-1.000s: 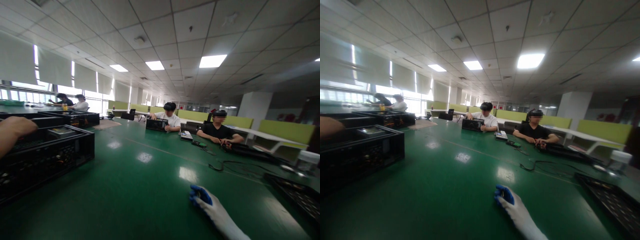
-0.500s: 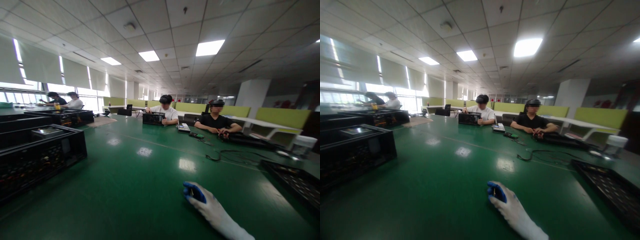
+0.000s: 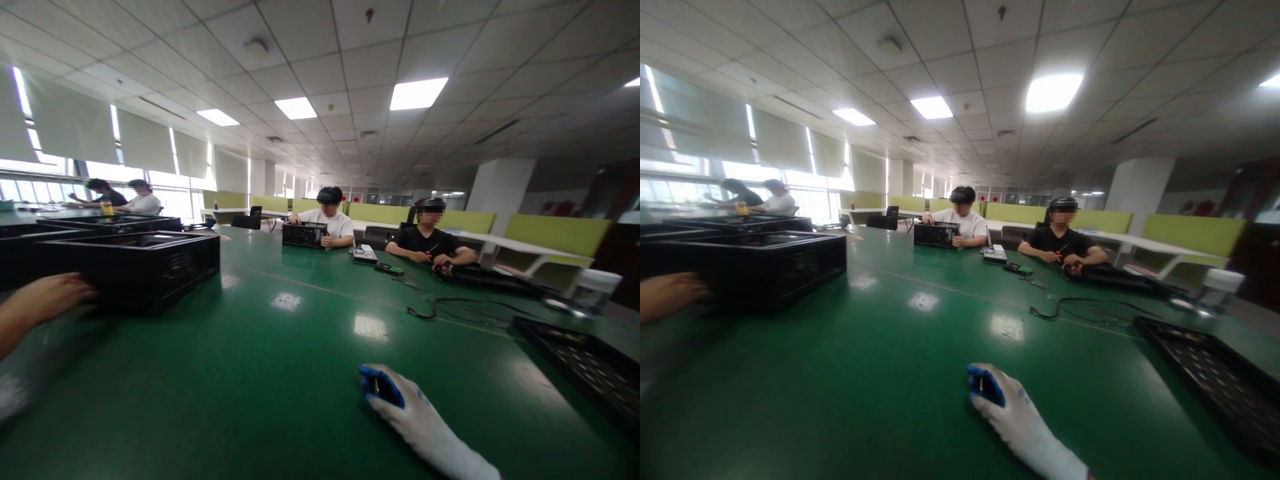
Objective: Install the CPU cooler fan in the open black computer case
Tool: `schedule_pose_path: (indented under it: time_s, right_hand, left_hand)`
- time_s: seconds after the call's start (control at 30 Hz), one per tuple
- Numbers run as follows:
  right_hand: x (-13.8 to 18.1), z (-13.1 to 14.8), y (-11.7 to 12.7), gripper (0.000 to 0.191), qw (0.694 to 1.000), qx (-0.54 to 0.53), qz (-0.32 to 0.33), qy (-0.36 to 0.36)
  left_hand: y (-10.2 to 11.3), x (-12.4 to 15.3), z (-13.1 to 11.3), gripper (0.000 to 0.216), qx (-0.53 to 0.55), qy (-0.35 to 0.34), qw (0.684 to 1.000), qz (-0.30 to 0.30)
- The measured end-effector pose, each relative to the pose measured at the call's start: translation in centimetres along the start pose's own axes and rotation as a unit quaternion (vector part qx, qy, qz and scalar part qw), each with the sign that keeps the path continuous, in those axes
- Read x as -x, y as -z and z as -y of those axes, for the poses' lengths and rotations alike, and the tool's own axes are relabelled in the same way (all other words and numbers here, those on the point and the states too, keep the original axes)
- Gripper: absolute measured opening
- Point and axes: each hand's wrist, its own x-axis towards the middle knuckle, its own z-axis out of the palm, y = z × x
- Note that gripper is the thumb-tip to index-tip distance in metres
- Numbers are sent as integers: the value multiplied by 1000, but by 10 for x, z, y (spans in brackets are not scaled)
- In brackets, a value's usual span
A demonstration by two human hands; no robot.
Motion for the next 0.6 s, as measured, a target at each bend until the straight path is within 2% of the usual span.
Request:
schedule_pose_path:
  time_s: [0.07,0.1,0.13,0.17,0.2,0.23,0.3,0.4,0.53,0.6]
  right_hand:
    - [0,-3,0,53,1000,11,-1,5]
    - [-1,-4,-1,52,1000,16,-2,8]
    - [-1,-6,-1,52,1000,19,-2,11]
    - [-2,-7,-1,51,1000,20,-3,14]
    - [-2,-7,-1,51,1000,19,-3,18]
    - [-2,-8,-1,50,1000,17,-4,21]
    - [-3,-7,-2,52,1000,6,-3,21]
    - [-1,-3,-2,55,1000,-17,4,21]
    - [1,0,-1,57,1000,-22,4,18]
    - [0,-1,1,56,1000,-10,4,26]
  left_hand:
    - [67,13,42,33,0,-12,999,-33]
    - [93,21,59,31,0,-19,999,-39]
    - [112,28,73,23,3,-28,999,-46]
    - [121,34,83,21,6,-31,998,-50]
    - [122,39,90,20,8,-30,998,-53]
    - [115,43,94,22,9,-22,998,-57]
    - [82,45,98,30,7,7,998,-62]
    - [13,35,103,36,1,43,997,-57]
    - [-80,16,98,60,21,61,997,-34]
    - [-123,12,86,49,46,66,996,-21]
